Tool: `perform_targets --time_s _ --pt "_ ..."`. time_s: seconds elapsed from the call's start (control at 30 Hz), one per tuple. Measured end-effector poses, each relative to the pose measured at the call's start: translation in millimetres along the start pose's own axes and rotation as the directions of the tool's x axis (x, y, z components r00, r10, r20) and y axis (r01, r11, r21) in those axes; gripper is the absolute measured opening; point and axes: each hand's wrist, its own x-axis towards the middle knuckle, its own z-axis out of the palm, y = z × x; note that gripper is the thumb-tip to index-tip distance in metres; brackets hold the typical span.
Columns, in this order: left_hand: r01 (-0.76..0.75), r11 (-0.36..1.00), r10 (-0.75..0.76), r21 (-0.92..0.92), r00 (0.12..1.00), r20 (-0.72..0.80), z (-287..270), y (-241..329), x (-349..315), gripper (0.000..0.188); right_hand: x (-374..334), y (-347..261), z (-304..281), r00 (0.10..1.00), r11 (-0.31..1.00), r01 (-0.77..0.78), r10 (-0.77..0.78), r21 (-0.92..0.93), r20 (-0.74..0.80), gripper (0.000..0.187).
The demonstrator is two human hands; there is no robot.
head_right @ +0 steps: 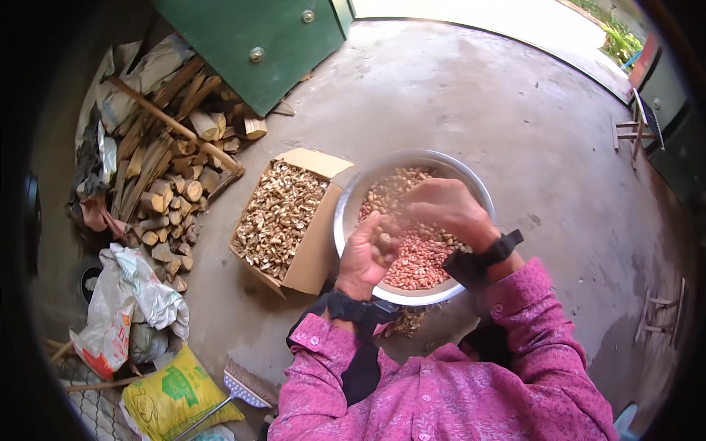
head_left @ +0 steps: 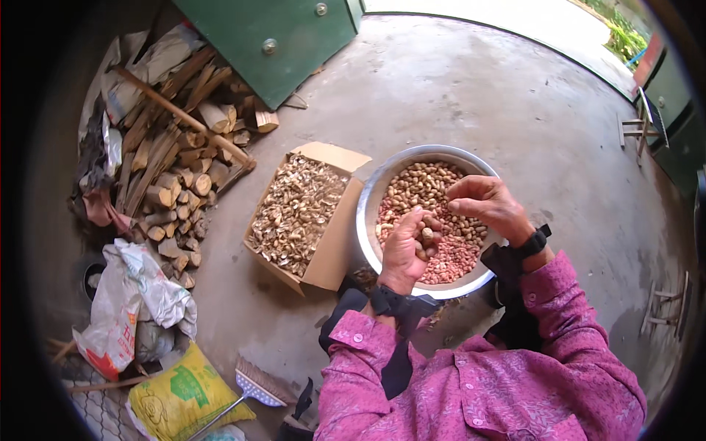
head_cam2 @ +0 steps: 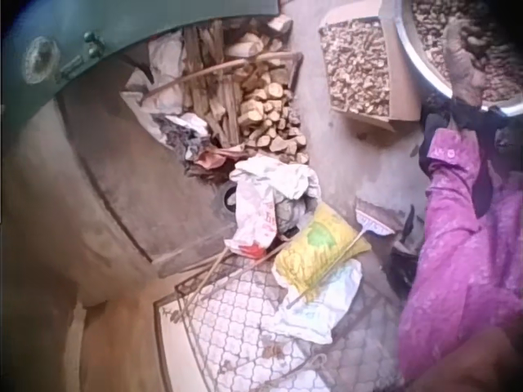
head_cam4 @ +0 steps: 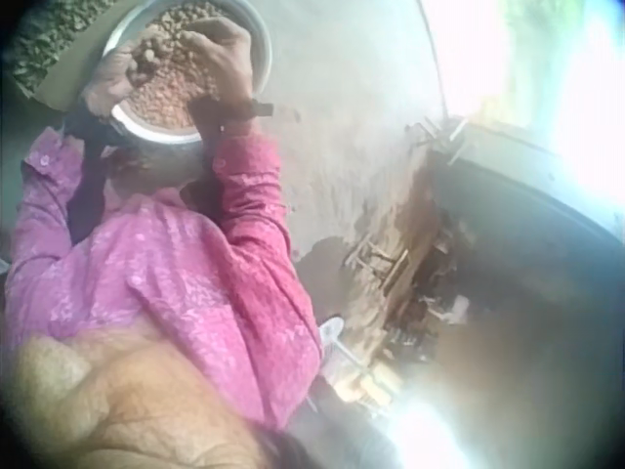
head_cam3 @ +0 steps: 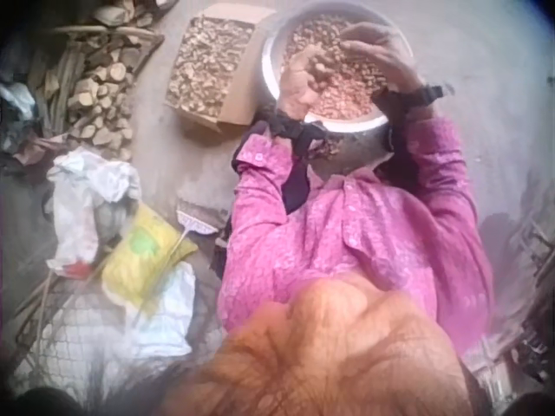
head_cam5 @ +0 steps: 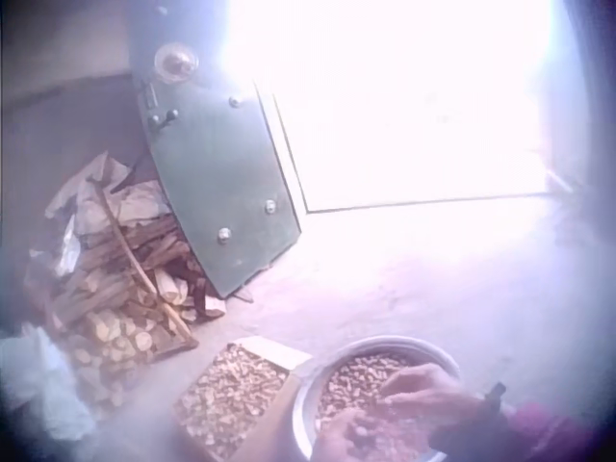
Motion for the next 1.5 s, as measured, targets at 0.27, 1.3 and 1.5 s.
perform_targets --time_s 0.27,1.3,1.5 --pt "0.048 0.997 -0.045 -0.055 0.998 0.047 6 -12 13 0.020 -6 2 5 0.997 0.990 -0.067 0.061 0.125 0.055 0.020" --pt "-0.104 0.994 0.104 0.012 0.994 0.037 21 -19 11 0.007 -10 -2 3 0.996 0.992 -0.061 0.068 0.108 -0.062 0.012" --pt "-0.150 0.985 0.145 0.085 0.987 0.064 17 -16 7 0.006 -10 9 9 0.999 1.000 0.012 -0.012 -0.012 -0.046 0.016"
